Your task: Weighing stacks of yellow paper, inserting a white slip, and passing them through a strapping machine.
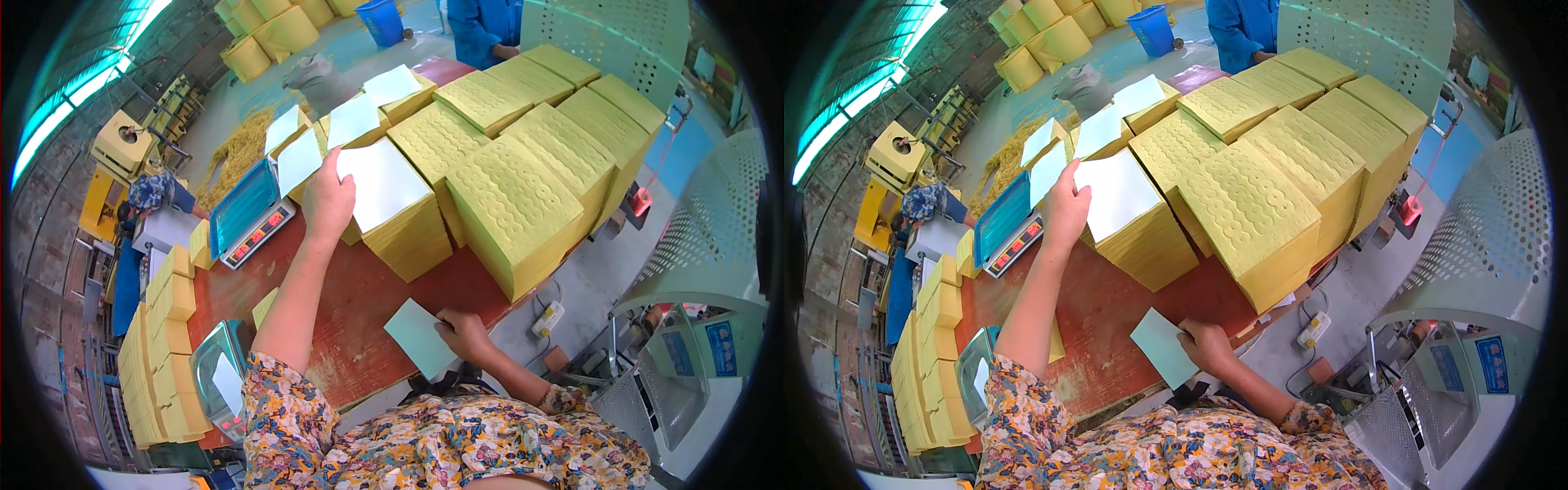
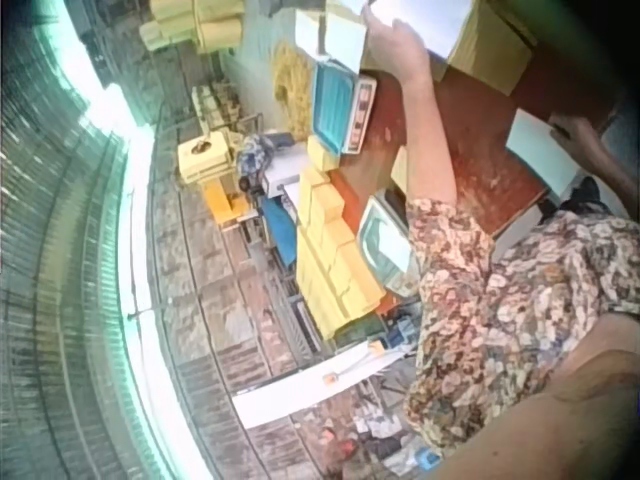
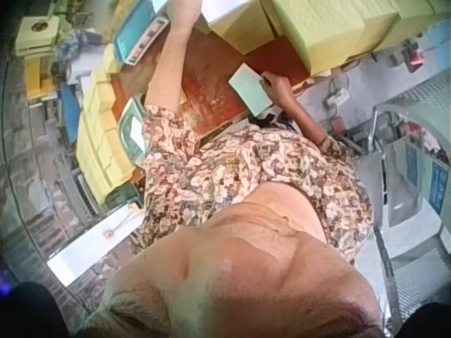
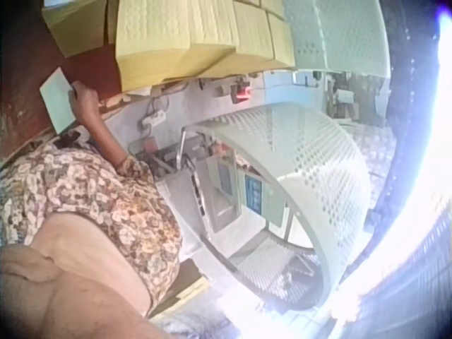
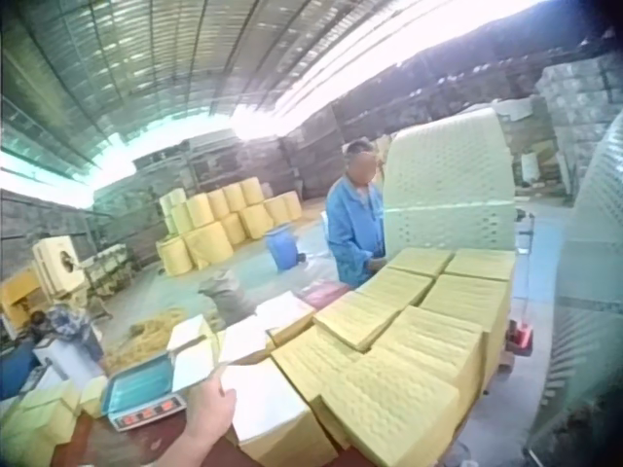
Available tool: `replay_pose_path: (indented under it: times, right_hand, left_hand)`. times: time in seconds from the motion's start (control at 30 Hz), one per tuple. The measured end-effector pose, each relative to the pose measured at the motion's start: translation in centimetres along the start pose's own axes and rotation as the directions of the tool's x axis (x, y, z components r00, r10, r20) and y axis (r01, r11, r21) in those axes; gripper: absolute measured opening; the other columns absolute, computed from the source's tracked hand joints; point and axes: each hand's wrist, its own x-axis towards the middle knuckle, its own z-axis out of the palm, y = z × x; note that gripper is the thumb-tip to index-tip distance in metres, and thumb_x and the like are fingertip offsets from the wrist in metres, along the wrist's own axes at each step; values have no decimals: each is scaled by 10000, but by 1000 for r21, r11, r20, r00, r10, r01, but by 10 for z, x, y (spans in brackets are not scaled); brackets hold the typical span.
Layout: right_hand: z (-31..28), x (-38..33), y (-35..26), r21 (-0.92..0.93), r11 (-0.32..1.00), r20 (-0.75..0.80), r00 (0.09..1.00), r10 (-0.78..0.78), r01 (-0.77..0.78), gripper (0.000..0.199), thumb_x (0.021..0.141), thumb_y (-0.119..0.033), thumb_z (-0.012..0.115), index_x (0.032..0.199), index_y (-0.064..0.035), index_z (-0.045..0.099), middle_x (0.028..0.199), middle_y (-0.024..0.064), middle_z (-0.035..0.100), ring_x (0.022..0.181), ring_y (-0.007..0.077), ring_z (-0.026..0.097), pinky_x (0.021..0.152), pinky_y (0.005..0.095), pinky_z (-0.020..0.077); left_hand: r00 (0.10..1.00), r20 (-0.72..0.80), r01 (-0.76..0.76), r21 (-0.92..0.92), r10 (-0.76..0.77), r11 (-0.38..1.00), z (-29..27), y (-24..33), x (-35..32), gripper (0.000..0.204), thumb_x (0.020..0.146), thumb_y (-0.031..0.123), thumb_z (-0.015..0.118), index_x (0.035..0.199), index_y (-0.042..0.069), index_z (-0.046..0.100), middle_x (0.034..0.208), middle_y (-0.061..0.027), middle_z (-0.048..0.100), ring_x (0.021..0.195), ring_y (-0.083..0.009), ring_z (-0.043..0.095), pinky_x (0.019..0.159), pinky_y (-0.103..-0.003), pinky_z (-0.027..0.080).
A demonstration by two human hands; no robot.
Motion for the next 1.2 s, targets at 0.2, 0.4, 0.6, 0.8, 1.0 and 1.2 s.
replay_pose_path:
  times: [0.2,0.4,0.6,0.8,1.0,1.2]
  right_hand:
    - [2,-3,1,19,1000,27,1000,-1,1,122,852,-143,639,913,-38,650,818,198,656,753,390,649,653,450,515]
    - [-6,-1,2,97,995,57,998,22,-28,128,871,-136,623,928,-25,650,806,189,653,721,321,665,672,403,519]
    - [-29,35,27,275,928,-108,967,-232,253,136,800,19,611,912,-49,647,1109,152,658,961,264,642,834,351,498]
    - [-9,84,34,228,956,-422,904,-74,185,123,759,74,581,827,-29,587,1157,143,633,982,238,620,822,319,488]
    - [9,90,38,155,983,-483,876,-14,101,101,776,68,543,835,-5,581,914,95,641,720,153,588,658,281,477]
    - [5,-27,18,594,779,10,970,244,-201,93,813,-57,573,817,9,639,813,121,670,798,229,654,719,348,510]
  left_hand:
    - [1000,-3,8,46,-8,999,-3,-2,-6,489,838,186,637,1313,107,554,970,-206,692,909,-381,661,806,-466,514]
    - [997,-71,11,183,2,983,-1,-1,-7,427,822,250,681,1217,109,604,924,-192,699,888,-374,669,778,-474,525]
    - [881,-224,-367,231,417,901,3,12,23,312,875,215,627,1127,31,628,1027,-178,645,967,-356,623,811,-455,501]
    - [895,-11,-441,133,446,888,51,-5,18,332,933,268,529,1093,4,652,1076,-178,648,981,-353,619,847,-456,484]
    - [915,87,-398,28,395,917,40,-16,11,355,939,282,522,1105,0,658,1121,-189,655,1025,-358,623,895,-425,483]
    - [784,219,-562,-147,581,814,-20,-12,-94,320,889,139,580,1172,-8,609,1205,-202,624,1128,-369,583,977,-418,446]
